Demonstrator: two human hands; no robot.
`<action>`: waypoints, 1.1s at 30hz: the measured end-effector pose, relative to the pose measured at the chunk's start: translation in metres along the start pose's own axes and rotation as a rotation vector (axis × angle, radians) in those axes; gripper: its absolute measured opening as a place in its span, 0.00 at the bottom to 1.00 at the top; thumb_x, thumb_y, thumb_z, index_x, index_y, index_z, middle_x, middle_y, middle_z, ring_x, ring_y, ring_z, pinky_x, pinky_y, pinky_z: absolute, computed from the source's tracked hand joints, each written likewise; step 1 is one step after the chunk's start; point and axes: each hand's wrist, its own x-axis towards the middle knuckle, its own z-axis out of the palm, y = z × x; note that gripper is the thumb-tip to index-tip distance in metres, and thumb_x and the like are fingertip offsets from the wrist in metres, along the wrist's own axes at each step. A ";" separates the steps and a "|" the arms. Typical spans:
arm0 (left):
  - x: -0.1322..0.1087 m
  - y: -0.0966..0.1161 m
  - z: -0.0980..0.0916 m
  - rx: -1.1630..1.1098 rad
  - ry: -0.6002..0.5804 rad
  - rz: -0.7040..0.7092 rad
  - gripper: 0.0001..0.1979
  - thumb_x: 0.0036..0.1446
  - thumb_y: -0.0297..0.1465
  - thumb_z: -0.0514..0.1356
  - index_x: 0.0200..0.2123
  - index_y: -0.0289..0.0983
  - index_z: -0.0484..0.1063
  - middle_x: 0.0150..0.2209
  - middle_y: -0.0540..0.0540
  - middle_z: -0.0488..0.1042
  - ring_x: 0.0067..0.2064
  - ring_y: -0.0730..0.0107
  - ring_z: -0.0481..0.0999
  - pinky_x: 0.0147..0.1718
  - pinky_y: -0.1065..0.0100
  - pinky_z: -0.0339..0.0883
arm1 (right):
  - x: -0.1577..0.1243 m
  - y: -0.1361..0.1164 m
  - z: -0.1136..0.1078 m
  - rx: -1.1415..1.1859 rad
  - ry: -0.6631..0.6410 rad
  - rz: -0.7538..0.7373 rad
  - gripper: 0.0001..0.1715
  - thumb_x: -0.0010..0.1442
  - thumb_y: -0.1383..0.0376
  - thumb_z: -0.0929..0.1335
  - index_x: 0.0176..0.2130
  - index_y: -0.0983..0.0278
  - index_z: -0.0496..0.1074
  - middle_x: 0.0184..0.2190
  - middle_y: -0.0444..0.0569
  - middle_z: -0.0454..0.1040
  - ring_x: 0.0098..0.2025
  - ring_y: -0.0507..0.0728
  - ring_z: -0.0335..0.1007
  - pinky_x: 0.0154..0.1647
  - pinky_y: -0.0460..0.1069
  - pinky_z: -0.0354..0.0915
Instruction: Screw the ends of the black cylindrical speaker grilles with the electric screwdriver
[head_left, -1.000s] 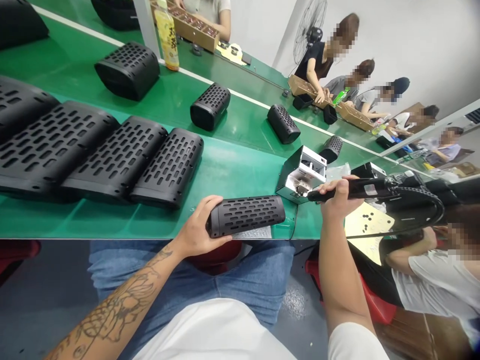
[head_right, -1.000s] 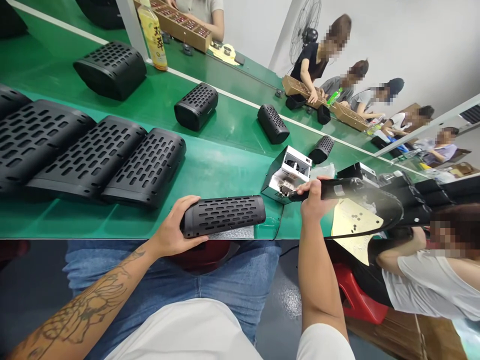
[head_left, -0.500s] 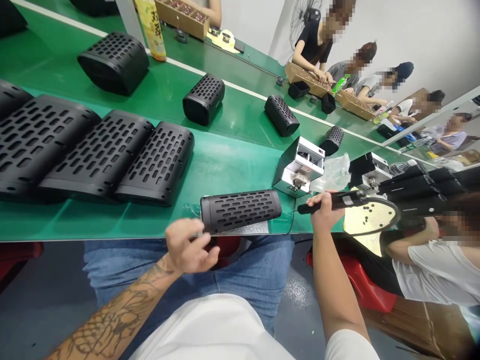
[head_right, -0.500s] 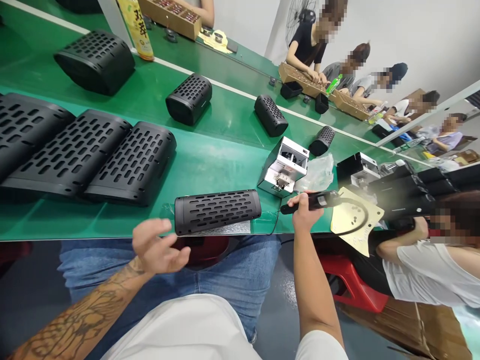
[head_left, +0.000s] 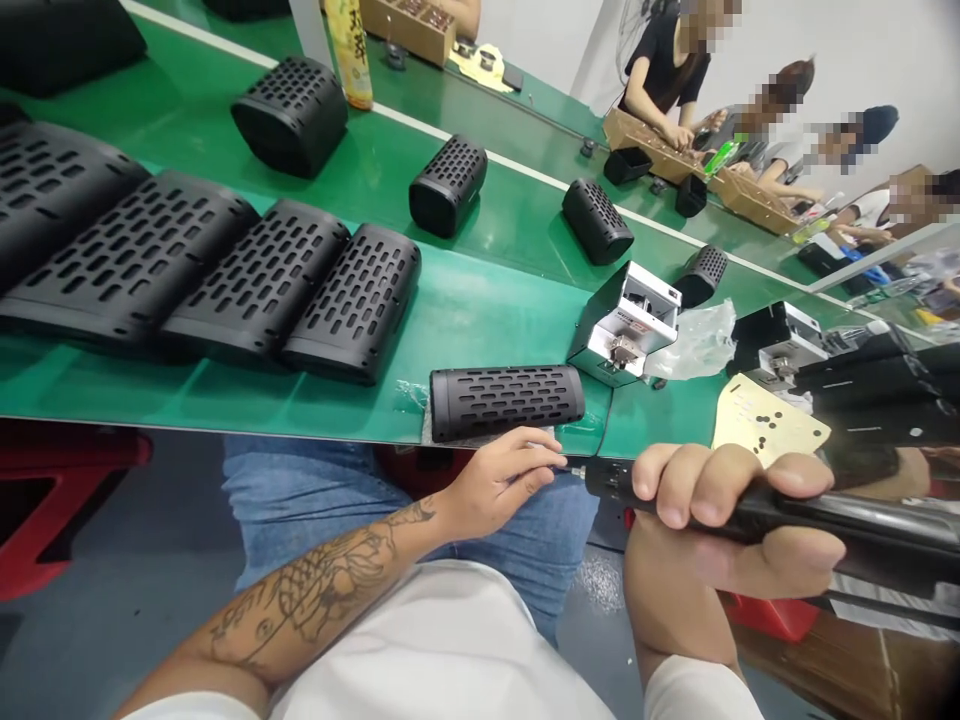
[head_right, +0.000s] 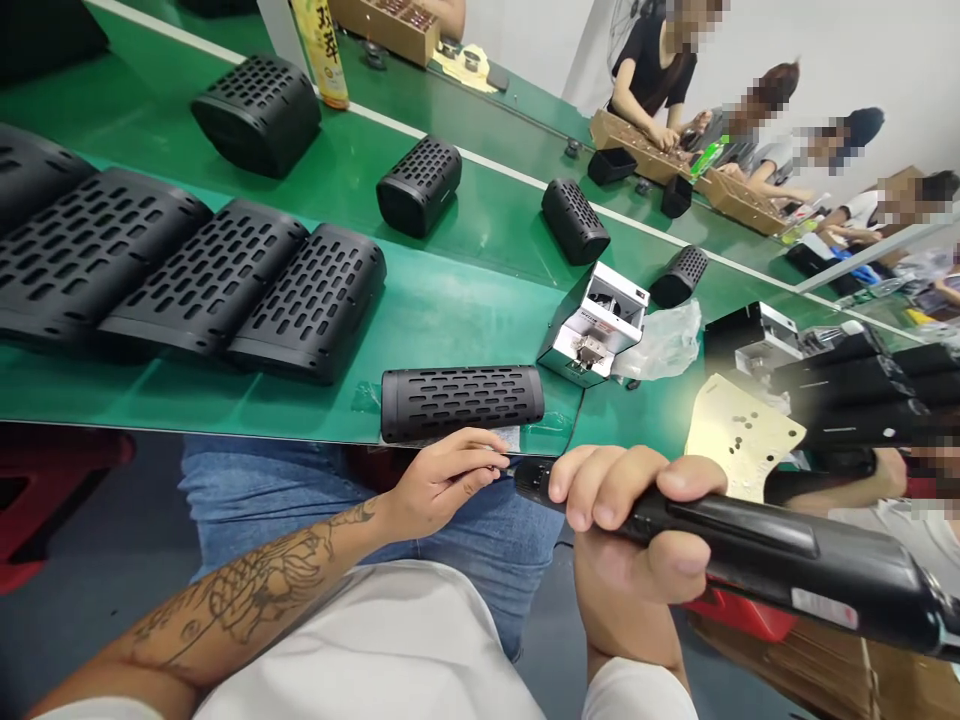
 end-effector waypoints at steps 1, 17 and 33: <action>-0.001 0.002 -0.002 0.009 0.017 0.012 0.12 0.84 0.38 0.66 0.58 0.45 0.90 0.59 0.37 0.88 0.54 0.57 0.92 0.59 0.53 0.91 | -0.002 -0.003 0.005 -0.006 -0.001 0.010 0.16 0.76 0.40 0.74 0.56 0.39 0.85 0.20 0.32 0.56 0.12 0.53 0.47 0.18 0.54 0.62; -0.028 0.031 -0.017 -0.353 0.037 -0.238 0.23 0.86 0.50 0.61 0.48 0.38 0.86 0.50 0.37 0.88 0.37 0.67 0.87 0.31 0.67 0.85 | -0.027 -0.007 0.049 -0.011 -0.012 0.016 0.18 0.75 0.35 0.72 0.56 0.37 0.79 0.20 0.36 0.60 0.16 0.59 0.56 0.22 0.59 0.68; -0.029 -0.030 -0.121 0.515 0.000 -0.087 0.64 0.62 0.39 0.82 0.89 0.47 0.49 0.88 0.28 0.54 0.88 0.30 0.62 0.85 0.33 0.64 | 0.022 0.071 0.115 0.199 -0.329 -0.040 0.11 0.78 0.55 0.77 0.57 0.53 0.80 0.27 0.34 0.77 0.20 0.50 0.73 0.28 0.49 0.81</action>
